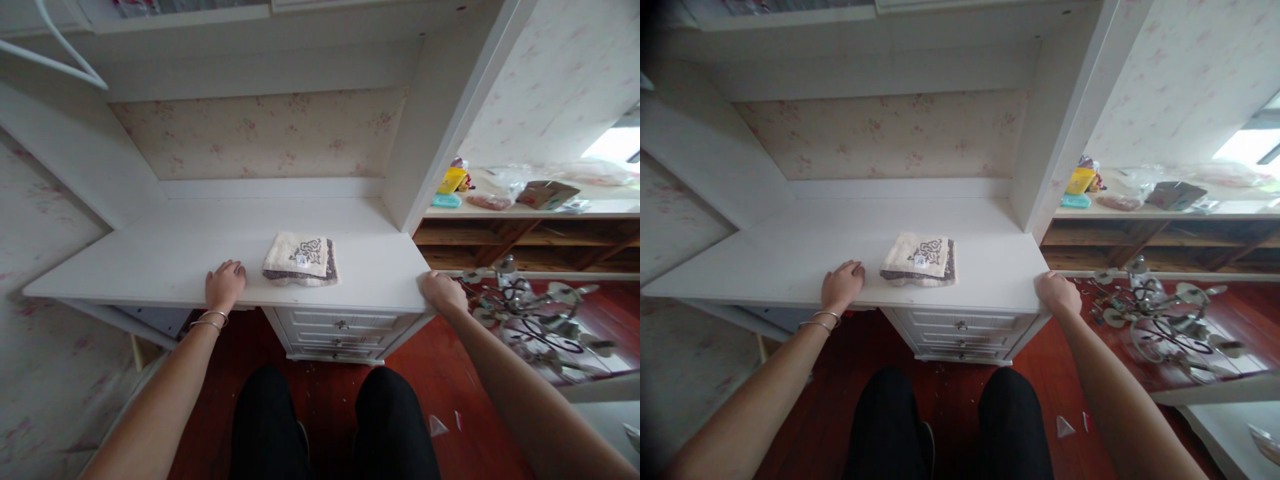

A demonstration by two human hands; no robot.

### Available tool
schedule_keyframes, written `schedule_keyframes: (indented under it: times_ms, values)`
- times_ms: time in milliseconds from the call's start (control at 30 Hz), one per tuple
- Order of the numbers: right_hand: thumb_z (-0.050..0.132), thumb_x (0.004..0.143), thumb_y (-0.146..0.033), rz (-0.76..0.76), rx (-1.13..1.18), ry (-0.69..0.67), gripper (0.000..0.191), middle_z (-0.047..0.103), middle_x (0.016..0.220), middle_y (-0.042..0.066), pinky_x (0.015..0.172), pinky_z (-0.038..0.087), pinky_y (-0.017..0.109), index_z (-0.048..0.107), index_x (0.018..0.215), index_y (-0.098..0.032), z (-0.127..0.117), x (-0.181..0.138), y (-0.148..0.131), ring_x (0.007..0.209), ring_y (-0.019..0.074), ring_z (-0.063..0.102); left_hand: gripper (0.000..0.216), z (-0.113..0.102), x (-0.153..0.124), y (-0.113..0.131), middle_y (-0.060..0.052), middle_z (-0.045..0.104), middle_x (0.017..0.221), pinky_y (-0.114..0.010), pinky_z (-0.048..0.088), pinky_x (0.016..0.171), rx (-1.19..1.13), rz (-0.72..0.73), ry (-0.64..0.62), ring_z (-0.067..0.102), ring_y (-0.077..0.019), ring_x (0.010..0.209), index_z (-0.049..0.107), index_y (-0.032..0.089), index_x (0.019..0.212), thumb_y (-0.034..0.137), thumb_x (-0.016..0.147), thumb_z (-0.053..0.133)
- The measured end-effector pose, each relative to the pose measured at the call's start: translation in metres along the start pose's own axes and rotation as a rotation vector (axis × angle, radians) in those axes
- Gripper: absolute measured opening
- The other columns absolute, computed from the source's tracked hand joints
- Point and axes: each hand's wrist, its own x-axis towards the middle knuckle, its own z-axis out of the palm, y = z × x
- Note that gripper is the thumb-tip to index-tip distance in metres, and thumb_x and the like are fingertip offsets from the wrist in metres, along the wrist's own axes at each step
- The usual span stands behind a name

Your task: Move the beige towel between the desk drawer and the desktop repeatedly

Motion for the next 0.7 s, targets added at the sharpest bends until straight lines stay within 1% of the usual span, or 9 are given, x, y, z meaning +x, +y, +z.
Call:
schedule_keyframes:
  times_ms: [333,600,700]
  values:
    - [0.023,0.099,-0.041,0.011,-0.011,-0.020,0.065,0.064,0.119,0.033,0.096,0.050,0.053,0.066,0.126,0.001,-0.0013,-0.0001,-0.0003,0.122,0.0425,0.059,0.042,0.0034,0.0009,-0.0023,-0.010,0.058,0.145,-0.048,0.033,0.115,-0.020,-0.005,0.026,0.053,-0.0262,0.133,0.068,0.020,0.125,0.031,0.097,0.040]
    - [0.024,0.099,-0.041,0.025,-0.014,-0.022,0.065,0.065,0.119,0.031,0.097,0.050,0.052,0.067,0.125,-0.001,-0.0004,0.0027,0.0002,0.120,0.0413,0.060,0.042,0.0055,0.0020,-0.0040,-0.010,0.061,0.142,-0.045,0.037,0.111,-0.003,0.014,0.043,0.055,-0.0258,0.131,0.069,0.019,0.123,0.030,0.095,0.040]
    - [0.026,0.098,-0.042,0.040,-0.010,-0.006,0.063,0.065,0.118,0.031,0.096,0.050,0.051,0.068,0.123,-0.002,0.0021,0.0060,0.0026,0.118,0.0396,0.062,0.042,0.0058,0.0020,-0.0042,-0.010,0.061,0.140,-0.044,0.038,0.110,0.002,0.013,0.045,0.056,-0.0251,0.131,0.070,0.018,0.122,0.029,0.095,0.040]
